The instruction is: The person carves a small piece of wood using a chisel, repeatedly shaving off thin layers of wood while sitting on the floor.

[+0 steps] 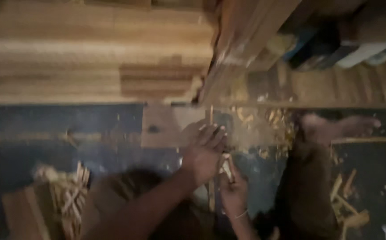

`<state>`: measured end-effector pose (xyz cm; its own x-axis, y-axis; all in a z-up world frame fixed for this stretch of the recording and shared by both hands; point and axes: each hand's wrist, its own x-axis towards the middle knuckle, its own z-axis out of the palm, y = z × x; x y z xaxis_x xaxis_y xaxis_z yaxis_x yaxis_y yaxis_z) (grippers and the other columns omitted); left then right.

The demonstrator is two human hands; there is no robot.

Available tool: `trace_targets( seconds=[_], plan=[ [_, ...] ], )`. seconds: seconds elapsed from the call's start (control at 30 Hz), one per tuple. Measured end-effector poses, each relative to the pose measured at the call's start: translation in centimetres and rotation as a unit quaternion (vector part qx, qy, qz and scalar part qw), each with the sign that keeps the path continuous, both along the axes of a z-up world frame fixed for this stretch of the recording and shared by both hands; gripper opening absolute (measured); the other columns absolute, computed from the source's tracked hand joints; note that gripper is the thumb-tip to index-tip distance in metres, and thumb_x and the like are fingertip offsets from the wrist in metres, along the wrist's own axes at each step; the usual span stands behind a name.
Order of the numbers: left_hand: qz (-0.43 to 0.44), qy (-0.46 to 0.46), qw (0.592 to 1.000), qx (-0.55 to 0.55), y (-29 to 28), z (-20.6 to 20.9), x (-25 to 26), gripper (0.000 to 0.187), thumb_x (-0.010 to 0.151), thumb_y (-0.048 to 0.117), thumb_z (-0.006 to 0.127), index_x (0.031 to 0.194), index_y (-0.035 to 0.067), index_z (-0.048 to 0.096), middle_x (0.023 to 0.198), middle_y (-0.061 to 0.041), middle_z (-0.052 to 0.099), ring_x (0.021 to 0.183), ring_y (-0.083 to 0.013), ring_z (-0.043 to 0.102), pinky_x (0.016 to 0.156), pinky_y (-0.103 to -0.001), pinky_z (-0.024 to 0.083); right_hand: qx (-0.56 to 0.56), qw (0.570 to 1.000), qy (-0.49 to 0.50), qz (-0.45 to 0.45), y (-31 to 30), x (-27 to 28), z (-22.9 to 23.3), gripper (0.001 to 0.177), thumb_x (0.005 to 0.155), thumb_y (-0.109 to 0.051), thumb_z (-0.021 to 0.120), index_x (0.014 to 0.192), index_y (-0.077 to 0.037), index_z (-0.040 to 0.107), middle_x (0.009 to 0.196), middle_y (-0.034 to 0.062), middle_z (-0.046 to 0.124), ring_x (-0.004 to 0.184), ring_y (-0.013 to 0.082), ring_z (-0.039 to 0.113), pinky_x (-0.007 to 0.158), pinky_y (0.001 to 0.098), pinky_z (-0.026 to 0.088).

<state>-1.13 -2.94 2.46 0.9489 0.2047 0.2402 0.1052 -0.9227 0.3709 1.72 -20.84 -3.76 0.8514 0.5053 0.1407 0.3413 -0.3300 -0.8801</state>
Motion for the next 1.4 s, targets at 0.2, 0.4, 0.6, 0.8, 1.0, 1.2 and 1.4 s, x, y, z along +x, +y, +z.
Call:
trace_targets(
  seconds=[0.2,0.4,0.6,0.8,1.0,1.2,1.4],
  plan=[
    [-0.046,0.103,0.993,-0.038,-5.2,-1.0,-4.5,0.057,0.093,0.04,0.057,0.137,0.005,0.058,0.16,-0.019,0.039,0.148,-0.0382,0.031,0.118,-0.054,0.021,-0.008,0.959,0.272,-0.076,-5.9,-4.2,-0.4,0.053,0.095,-0.02,0.065,0.146,-0.009,0.057,0.094,0.0014,0.073,0.064,0.0091,0.054,0.06,0.0269,0.048],
    [-0.004,0.086,0.992,-0.09,-4.6,-1.3,-4.8,0.062,0.094,0.043,0.056,0.142,0.005,0.055,0.159,-0.014,0.042,0.148,-0.0319,0.034,0.12,-0.054,0.021,-0.044,0.966,0.248,-0.065,-3.8,-5.0,2.9,0.052,0.094,-0.021,0.068,0.144,-0.009,0.063,0.075,0.001,0.063,0.057,0.0086,0.048,0.052,0.0272,0.044],
    [-0.015,0.103,0.989,-0.103,-2.8,-0.7,-4.1,0.061,0.093,0.043,0.058,0.142,0.007,0.055,0.157,-0.014,0.043,0.148,-0.0311,0.034,0.12,-0.053,0.022,-0.023,0.99,0.137,-0.036,-2.0,-4.5,4.4,0.048,0.092,-0.014,0.067,0.139,-0.003,0.061,0.11,0.0074,0.078,0.09,0.0094,0.067,0.077,0.0247,0.055],
    [-0.042,0.123,0.982,-0.138,-0.8,-1.0,-3.4,0.063,0.089,0.037,0.062,0.143,0.007,0.055,0.157,-0.013,0.045,0.148,-0.0319,0.035,0.119,-0.05,0.026,-0.125,0.983,0.119,-0.065,-1.5,-4.0,1.7,0.049,0.091,-0.015,0.071,0.137,-0.004,0.063,0.113,0.0103,0.079,0.095,0.0126,0.073,0.082,0.0253,0.057],
    [-0.061,0.072,0.994,-0.059,1.3,-2.7,0.0,0.057,0.088,0.034,0.064,0.139,0.008,0.059,0.157,-0.01,0.048,0.15,-0.0306,0.038,0.123,-0.049,0.024,0.019,0.998,0.057,0.023,1.3,-1.1,0.6,0.052,0.102,-0.01,0.058,0.152,0.001,0.047,0.132,0.0204,0.069,0.109,0.0174,0.065,0.088,0.0282,0.052],
    [-0.02,0.133,0.99,-0.039,3.4,0.3,2.7,0.055,0.092,0.037,0.062,0.139,0.01,0.059,0.156,-0.01,0.048,0.147,-0.0277,0.041,0.122,-0.05,0.027,-0.012,1.0,-0.028,0.004,4.7,1.3,2.4,0.048,0.098,-0.013,0.065,0.144,-0.004,0.057,0.123,0.0171,0.074,0.093,0.017,0.071,0.077,0.0287,0.056],
    [-0.061,0.075,0.993,-0.071,-4.4,0.6,-2.4,0.064,0.091,0.036,0.061,0.147,0.006,0.051,0.16,-0.015,0.042,0.145,-0.0327,0.039,0.118,-0.05,0.027,-0.099,0.993,0.04,-0.043,-5.4,-2.6,2.4,0.055,0.095,-0.018,0.064,0.148,-0.007,0.054,0.114,0.0144,0.077,0.087,0.0162,0.071,0.076,0.0288,0.056]
  ],
)
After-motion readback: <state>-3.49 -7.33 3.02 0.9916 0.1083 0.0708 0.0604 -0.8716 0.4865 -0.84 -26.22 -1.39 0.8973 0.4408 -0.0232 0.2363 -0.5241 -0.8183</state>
